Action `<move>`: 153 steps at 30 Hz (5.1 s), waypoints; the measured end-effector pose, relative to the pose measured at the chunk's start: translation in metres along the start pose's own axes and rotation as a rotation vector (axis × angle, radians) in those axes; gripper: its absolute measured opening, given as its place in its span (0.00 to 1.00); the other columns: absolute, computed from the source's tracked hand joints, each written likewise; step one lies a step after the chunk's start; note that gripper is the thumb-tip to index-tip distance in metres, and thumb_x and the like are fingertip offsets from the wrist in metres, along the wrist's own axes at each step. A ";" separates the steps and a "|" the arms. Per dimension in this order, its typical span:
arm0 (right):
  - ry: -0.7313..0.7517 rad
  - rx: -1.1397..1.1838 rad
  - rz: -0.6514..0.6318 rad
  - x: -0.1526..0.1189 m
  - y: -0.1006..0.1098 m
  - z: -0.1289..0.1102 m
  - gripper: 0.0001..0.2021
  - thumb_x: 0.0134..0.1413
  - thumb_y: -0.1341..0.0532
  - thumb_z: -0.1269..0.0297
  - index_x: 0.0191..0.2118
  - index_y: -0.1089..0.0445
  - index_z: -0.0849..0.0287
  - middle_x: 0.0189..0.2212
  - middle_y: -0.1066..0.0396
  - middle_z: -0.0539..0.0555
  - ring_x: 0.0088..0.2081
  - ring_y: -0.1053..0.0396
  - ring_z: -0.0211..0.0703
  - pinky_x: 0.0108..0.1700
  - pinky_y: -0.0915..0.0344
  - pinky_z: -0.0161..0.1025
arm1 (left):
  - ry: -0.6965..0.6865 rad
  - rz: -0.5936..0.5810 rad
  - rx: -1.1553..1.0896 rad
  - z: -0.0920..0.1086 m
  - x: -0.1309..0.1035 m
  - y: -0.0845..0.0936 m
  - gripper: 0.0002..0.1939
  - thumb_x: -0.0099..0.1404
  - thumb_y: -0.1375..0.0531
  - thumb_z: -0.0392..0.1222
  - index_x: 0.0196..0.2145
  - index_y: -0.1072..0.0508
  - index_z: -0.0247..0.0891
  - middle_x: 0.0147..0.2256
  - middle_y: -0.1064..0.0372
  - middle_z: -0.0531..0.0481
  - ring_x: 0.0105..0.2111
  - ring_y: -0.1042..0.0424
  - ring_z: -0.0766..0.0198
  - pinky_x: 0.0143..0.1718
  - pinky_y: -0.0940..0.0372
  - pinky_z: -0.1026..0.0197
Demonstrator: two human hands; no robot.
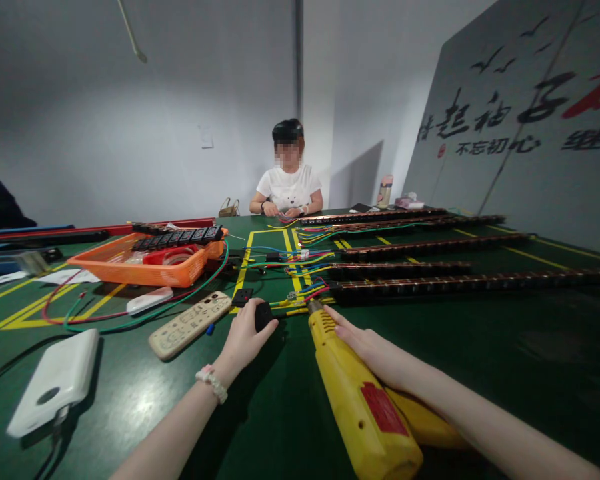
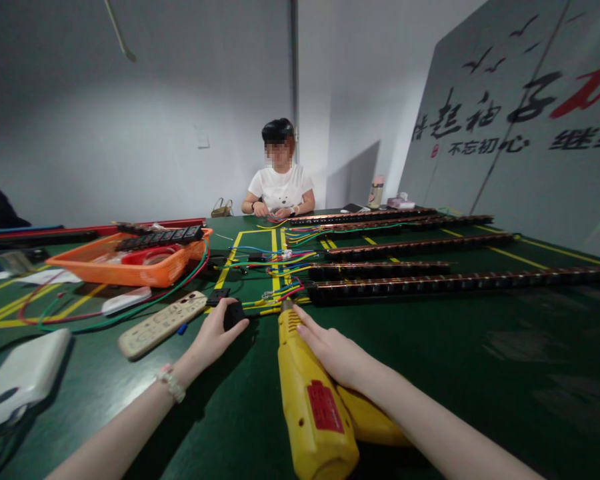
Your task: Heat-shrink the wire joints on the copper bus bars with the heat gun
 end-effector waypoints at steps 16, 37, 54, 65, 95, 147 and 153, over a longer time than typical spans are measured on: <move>0.011 -0.120 0.032 -0.005 -0.009 -0.010 0.28 0.61 0.65 0.47 0.64 0.59 0.46 0.41 0.29 0.57 0.40 0.30 0.53 0.41 0.41 0.45 | -0.038 0.014 0.094 0.009 -0.006 0.003 0.21 0.60 0.46 0.52 0.47 0.40 0.39 0.44 0.35 0.42 0.44 0.33 0.52 0.43 0.38 0.51; 0.135 -0.184 -0.047 0.004 -0.036 -0.052 0.31 0.59 0.68 0.42 0.64 0.64 0.46 0.38 0.29 0.61 0.43 0.31 0.57 0.42 0.41 0.48 | -0.053 0.008 0.006 0.006 -0.005 0.004 0.16 0.62 0.49 0.44 0.47 0.39 0.38 0.44 0.34 0.42 0.46 0.34 0.55 0.48 0.39 0.51; 0.146 -0.089 -0.061 0.002 -0.008 -0.002 0.30 0.60 0.61 0.43 0.64 0.57 0.49 0.43 0.29 0.55 0.39 0.31 0.49 0.47 0.42 0.45 | -0.033 -0.026 0.012 0.013 -0.009 0.008 0.18 0.62 0.49 0.47 0.47 0.39 0.38 0.45 0.34 0.41 0.46 0.35 0.55 0.48 0.41 0.51; 0.107 -0.061 -0.026 -0.002 -0.005 0.002 0.29 0.60 0.61 0.45 0.65 0.60 0.49 0.46 0.30 0.54 0.41 0.31 0.50 0.47 0.43 0.45 | -0.020 -0.029 0.049 0.012 -0.007 0.006 0.20 0.62 0.50 0.52 0.48 0.39 0.38 0.44 0.33 0.42 0.46 0.34 0.54 0.47 0.40 0.51; 0.104 -0.209 -0.063 0.003 -0.035 -0.053 0.34 0.56 0.70 0.39 0.65 0.65 0.49 0.42 0.30 0.63 0.44 0.32 0.57 0.44 0.41 0.49 | -0.056 -0.023 0.024 0.006 -0.008 0.004 0.16 0.64 0.52 0.44 0.48 0.39 0.37 0.46 0.36 0.42 0.49 0.37 0.55 0.52 0.43 0.49; 0.104 -0.237 -0.022 -0.007 -0.030 -0.045 0.28 0.61 0.68 0.46 0.65 0.64 0.46 0.40 0.28 0.60 0.43 0.31 0.57 0.41 0.40 0.48 | 0.011 -0.027 0.041 0.000 -0.004 0.003 0.18 0.62 0.50 0.53 0.42 0.35 0.38 0.39 0.31 0.43 0.42 0.32 0.54 0.44 0.38 0.52; 0.130 -0.219 -0.041 -0.005 -0.034 -0.055 0.29 0.60 0.68 0.44 0.64 0.64 0.46 0.39 0.28 0.61 0.42 0.31 0.57 0.40 0.40 0.48 | 0.026 -0.015 -0.015 -0.002 -0.004 0.005 0.17 0.62 0.50 0.51 0.42 0.36 0.38 0.39 0.31 0.44 0.42 0.32 0.55 0.44 0.38 0.52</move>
Point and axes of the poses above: each hand's wrist, its own x-axis towards the middle knuckle, its own y-axis out of the back of the hand, z = x × y, the point moved 3 cm from there along x, towards the middle knuckle
